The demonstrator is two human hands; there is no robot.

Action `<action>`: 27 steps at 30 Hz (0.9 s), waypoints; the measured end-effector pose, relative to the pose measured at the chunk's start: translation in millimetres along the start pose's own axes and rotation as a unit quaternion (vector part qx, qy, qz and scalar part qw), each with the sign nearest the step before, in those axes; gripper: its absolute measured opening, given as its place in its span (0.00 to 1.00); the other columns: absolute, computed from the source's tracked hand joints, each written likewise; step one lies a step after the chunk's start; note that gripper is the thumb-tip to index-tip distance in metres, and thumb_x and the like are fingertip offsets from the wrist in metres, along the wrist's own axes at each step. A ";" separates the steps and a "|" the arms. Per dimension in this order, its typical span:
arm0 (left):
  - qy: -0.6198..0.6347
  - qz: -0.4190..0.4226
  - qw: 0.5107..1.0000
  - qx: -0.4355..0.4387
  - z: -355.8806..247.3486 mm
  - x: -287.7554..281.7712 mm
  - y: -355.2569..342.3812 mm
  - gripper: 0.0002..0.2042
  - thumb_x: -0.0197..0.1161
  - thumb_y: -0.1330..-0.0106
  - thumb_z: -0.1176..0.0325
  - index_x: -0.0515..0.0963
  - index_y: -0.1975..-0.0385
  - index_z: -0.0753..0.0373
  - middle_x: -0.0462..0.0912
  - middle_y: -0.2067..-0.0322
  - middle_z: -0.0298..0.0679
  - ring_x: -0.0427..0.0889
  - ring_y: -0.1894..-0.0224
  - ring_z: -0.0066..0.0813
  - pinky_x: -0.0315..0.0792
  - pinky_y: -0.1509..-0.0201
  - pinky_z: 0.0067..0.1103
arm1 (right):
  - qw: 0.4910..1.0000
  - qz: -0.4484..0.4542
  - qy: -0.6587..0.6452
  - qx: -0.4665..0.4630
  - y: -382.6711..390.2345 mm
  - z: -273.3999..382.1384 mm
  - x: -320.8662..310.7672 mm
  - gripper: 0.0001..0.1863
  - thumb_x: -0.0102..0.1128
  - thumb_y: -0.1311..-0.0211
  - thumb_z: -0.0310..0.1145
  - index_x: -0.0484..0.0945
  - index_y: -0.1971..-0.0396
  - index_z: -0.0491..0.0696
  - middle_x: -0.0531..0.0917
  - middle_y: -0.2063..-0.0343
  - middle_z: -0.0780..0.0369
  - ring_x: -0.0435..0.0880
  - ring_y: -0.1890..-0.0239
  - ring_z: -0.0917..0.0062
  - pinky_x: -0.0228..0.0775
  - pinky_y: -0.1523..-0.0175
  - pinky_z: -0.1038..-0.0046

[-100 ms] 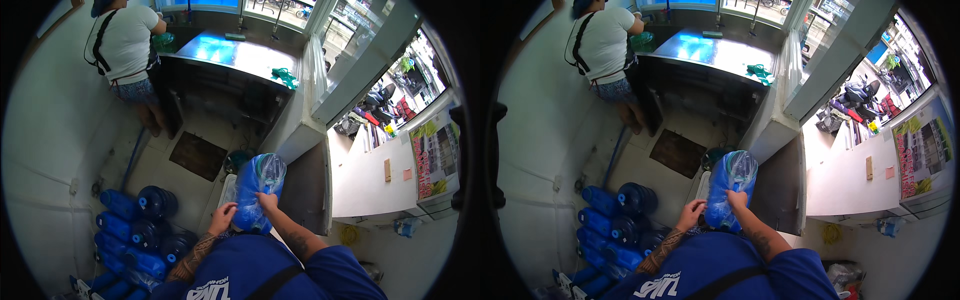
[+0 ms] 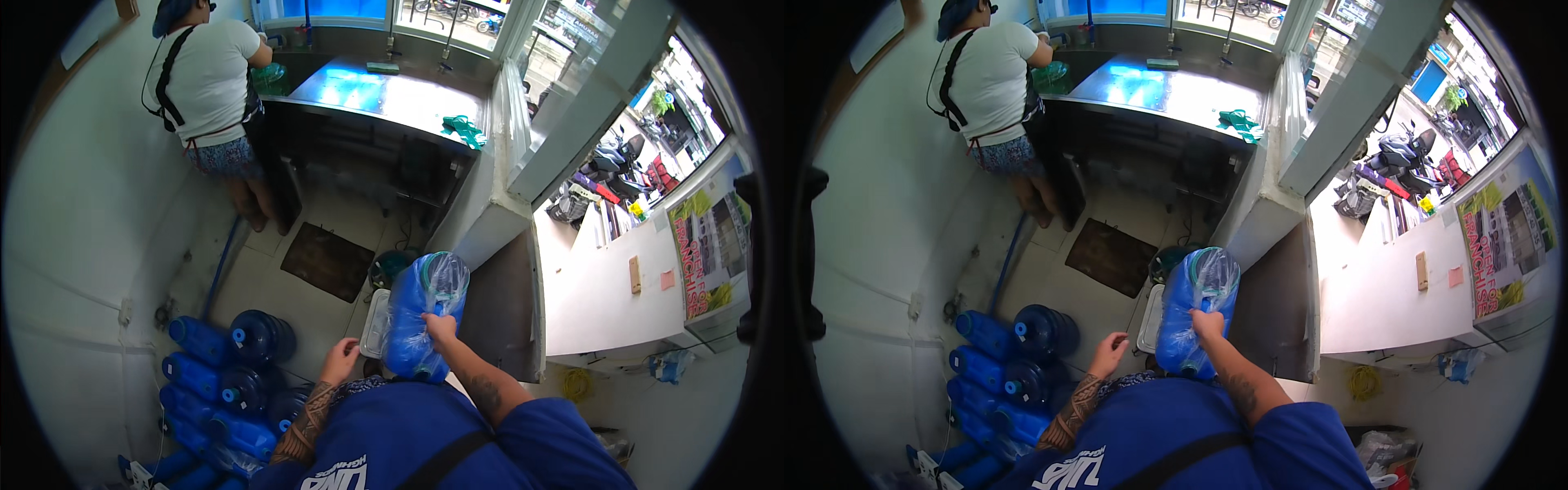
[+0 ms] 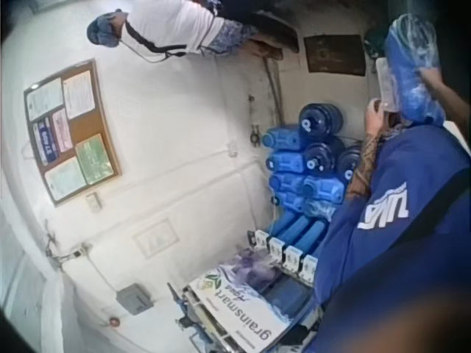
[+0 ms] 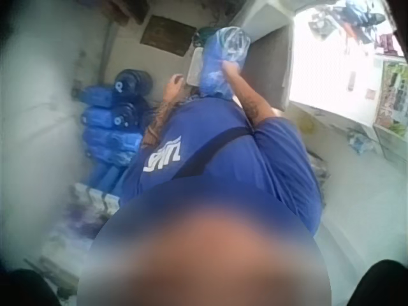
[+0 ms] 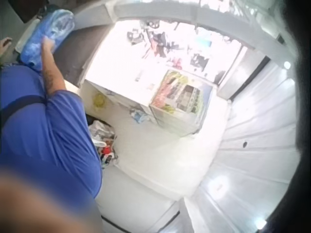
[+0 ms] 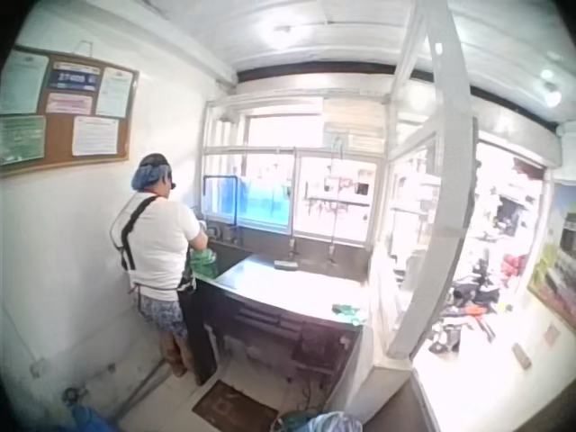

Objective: The person wraps large blue water jugs in clear plastic bags and secures them with green plastic caps. They repeatedly pick up jugs, slide them into bags, and fasten the caps, then place the wrapped jugs on the floor near a water filtration system.

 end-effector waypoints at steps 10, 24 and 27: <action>-0.274 -0.022 0.918 -0.286 219.5 -101.8 161.0 0.16 0.63 0.42 0.58 0.82 0.61 0.63 0.84 0.59 0.50 0.83 0.54 0.48 0.75 0.48 0.34 | 0.995 0.075 -0.069 -0.020 12.7 -38.8 -74.7 0.07 0.60 0.55 0.26 0.77 0.78 0.36 0.77 0.82 0.58 0.77 0.83 0.72 0.66 0.79 0.68; -0.169 -0.065 0.982 0.045 8.7 -65.0 -36.2 0.11 0.58 0.34 0.65 0.78 0.58 0.64 0.84 0.67 0.49 0.84 0.65 0.44 0.76 0.60 0.32 | 0.985 -0.009 0.170 0.011 152.3 -215.6 -186.1 0.14 0.66 0.54 0.36 0.81 0.77 0.38 0.82 0.83 0.54 0.83 0.80 0.67 0.71 0.72 0.64; -0.123 -0.125 0.982 0.072 -65.0 -55.3 -85.5 0.10 0.55 0.31 0.68 0.77 0.56 0.66 0.83 0.69 0.46 0.83 0.67 0.39 0.76 0.61 0.29 | 0.983 -0.013 0.181 0.012 165.9 -259.4 -216.4 0.18 0.66 0.55 0.40 0.80 0.75 0.36 0.82 0.80 0.50 0.84 0.77 0.63 0.72 0.69 0.63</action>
Point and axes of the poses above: each hand's wrist, its own y-axis away from the middle knuckle, its own x-axis out of the palm, z = x × y, the point moved 2 cm from there along -y, towards the middle knuckle
